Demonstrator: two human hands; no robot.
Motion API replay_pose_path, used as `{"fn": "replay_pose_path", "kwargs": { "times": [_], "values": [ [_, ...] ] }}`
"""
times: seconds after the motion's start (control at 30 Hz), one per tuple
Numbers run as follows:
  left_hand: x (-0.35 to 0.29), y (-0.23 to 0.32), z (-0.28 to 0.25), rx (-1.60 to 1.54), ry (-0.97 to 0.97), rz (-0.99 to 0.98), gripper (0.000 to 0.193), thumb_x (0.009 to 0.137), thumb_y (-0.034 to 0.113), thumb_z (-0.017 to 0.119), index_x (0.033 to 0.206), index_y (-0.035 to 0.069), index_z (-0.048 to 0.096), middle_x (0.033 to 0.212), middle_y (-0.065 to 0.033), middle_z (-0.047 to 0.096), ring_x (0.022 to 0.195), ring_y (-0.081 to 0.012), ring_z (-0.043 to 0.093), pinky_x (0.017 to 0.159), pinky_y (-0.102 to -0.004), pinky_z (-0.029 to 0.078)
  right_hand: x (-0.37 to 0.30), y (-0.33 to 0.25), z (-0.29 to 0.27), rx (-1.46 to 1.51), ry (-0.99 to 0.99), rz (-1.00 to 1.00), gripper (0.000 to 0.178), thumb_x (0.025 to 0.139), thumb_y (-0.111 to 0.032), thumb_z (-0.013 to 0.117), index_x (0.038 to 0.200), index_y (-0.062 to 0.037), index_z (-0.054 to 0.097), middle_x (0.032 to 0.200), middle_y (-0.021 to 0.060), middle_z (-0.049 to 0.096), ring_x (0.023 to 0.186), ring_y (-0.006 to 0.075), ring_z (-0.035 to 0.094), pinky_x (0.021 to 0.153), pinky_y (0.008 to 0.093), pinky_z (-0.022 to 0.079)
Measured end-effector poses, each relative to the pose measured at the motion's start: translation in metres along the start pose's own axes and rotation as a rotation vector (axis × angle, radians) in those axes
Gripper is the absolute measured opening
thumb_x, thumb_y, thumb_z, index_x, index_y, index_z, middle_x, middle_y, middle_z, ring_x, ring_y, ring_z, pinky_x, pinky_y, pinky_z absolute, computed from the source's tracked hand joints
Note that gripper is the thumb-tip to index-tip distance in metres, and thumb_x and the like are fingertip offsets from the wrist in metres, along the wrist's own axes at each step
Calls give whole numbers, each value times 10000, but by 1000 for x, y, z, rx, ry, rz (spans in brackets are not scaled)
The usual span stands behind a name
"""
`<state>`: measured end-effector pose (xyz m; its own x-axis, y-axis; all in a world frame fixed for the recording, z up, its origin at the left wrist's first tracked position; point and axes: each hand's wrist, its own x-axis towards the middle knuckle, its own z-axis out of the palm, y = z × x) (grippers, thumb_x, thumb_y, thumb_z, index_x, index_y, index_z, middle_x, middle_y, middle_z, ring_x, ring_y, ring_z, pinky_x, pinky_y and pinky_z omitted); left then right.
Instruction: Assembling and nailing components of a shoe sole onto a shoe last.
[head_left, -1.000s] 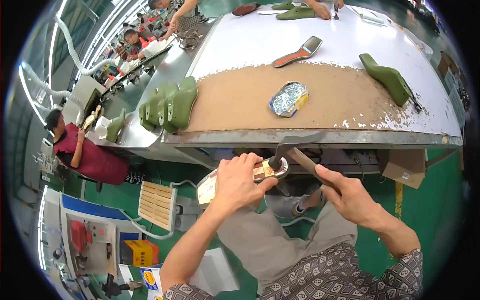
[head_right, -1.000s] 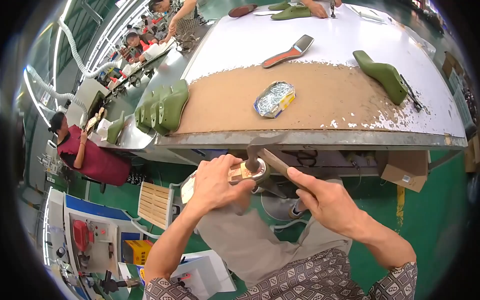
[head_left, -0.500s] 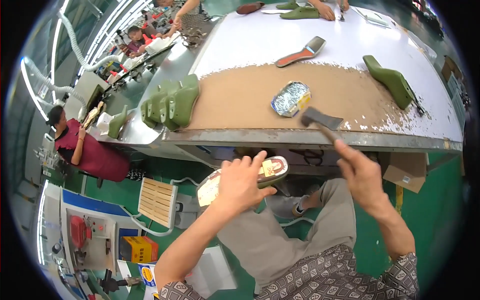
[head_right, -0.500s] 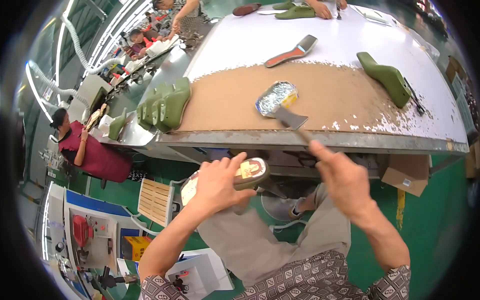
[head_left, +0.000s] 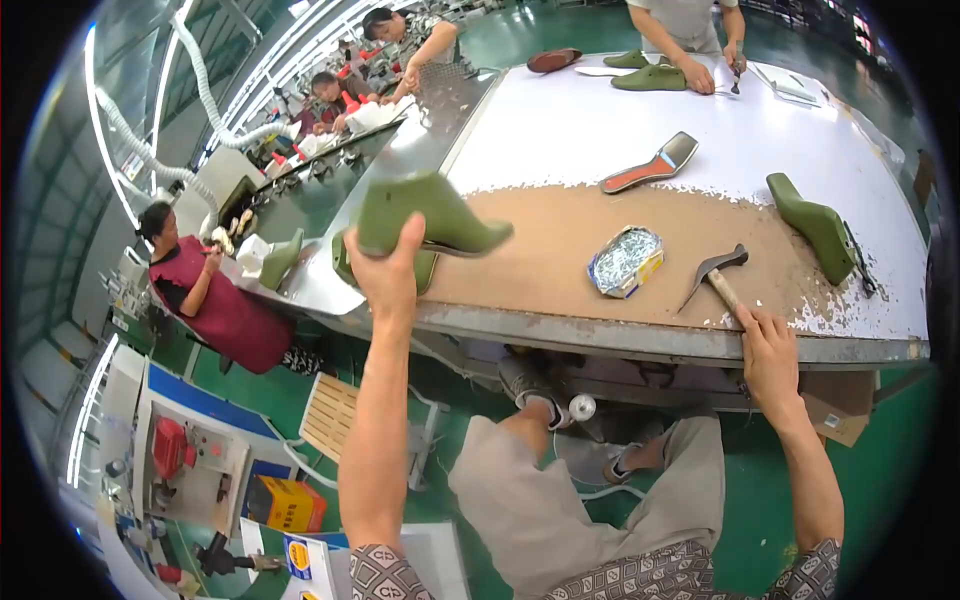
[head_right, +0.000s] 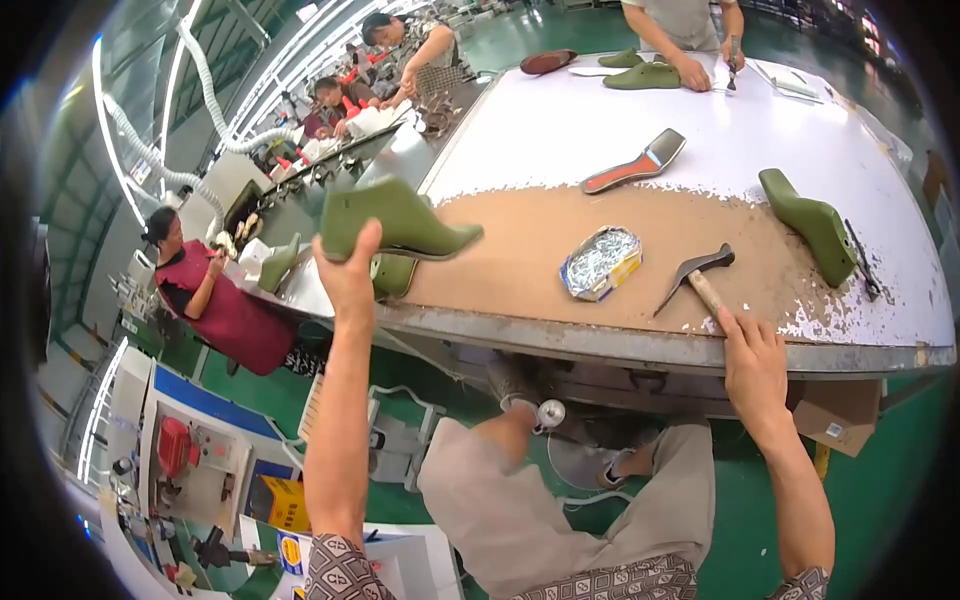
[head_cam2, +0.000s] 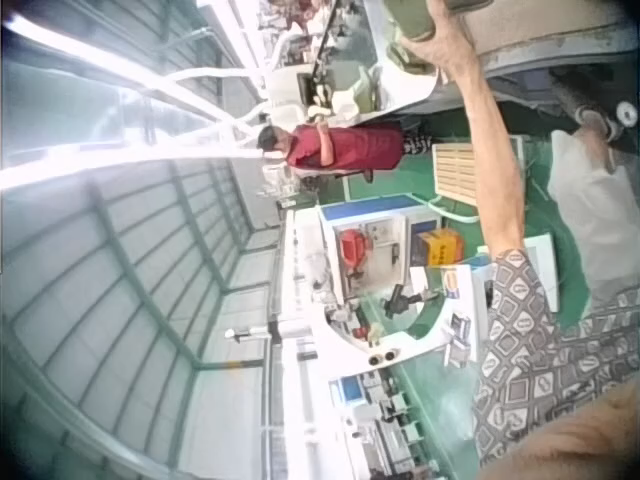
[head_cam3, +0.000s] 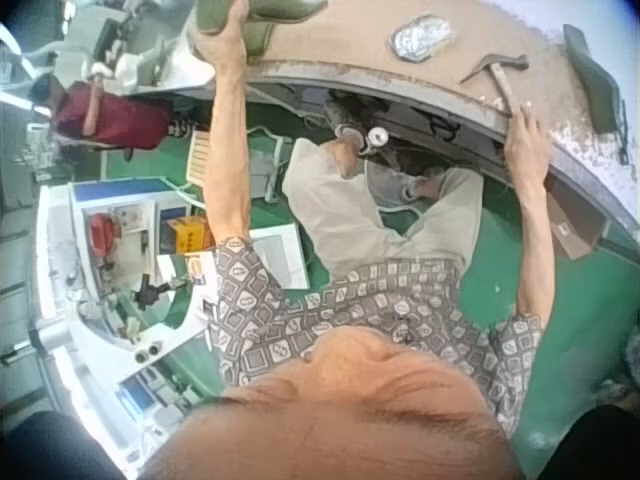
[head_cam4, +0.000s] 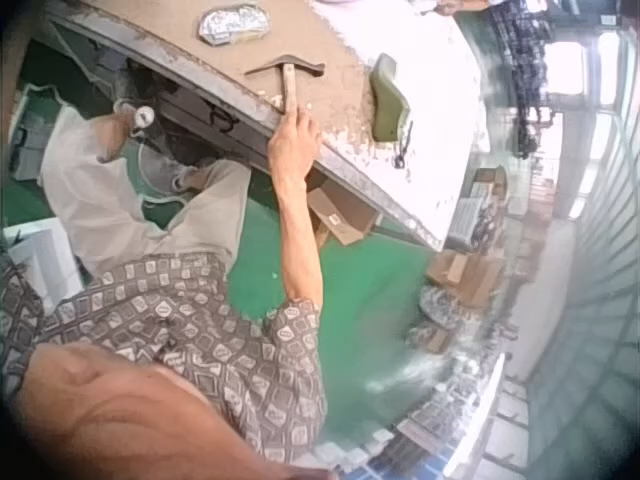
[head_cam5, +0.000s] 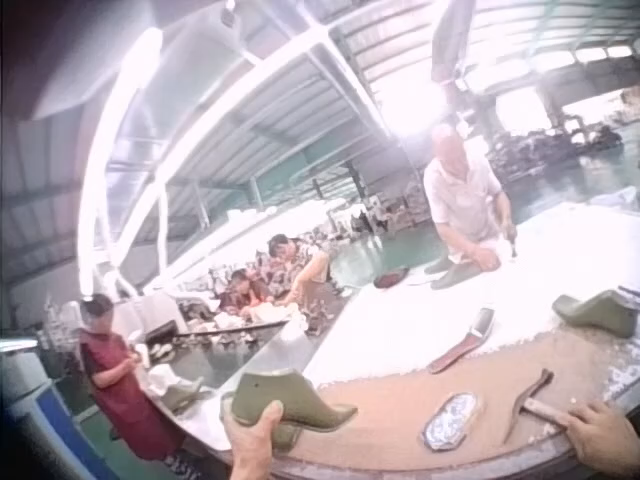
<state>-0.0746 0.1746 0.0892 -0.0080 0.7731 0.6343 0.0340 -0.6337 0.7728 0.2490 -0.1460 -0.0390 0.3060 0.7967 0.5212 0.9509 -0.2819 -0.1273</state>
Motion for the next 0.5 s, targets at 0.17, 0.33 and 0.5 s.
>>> {"fn": "replay_pose_path", "kwargs": {
  "times": [0.17, 0.33, 0.5],
  "values": [
    [-41, -102, -5, 535, -164, -320, 569, 684, 309, 831, 1026, -22, 519, 989, -162, 634, 920, -254, 614, 847, -360, 477, 5, -3, -5, -12, -2, 10, 393, 833, -13, 566, 1225, -36, 573, 1085, 118, 605, 998, 303, 546, 871, 408, 437],
    [-39, -97, 7, 743, -121, -424, 602, 675, 401, 794, 1021, -39, 573, 975, -185, 658, 928, -305, 627, 843, -390, 473, 8, 60, -14, 103, 74, 216, 311, 910, -124, 580, 1204, -25, 581, 1186, 181, 607, 1137, 337, 547, 988, 412, 410],
    [-21, -93, 15, 813, -210, -465, 755, 701, 461, 741, 1224, -27, 498, 1156, -271, 607, 1083, -419, 582, 933, -449, 446, 43, 191, -34, -106, 381, 515, 520, 873, -260, 661, 1321, -33, 523, 1256, 166, 585, 1169, 308, 547, 1008, 374, 408]
  ]
}}
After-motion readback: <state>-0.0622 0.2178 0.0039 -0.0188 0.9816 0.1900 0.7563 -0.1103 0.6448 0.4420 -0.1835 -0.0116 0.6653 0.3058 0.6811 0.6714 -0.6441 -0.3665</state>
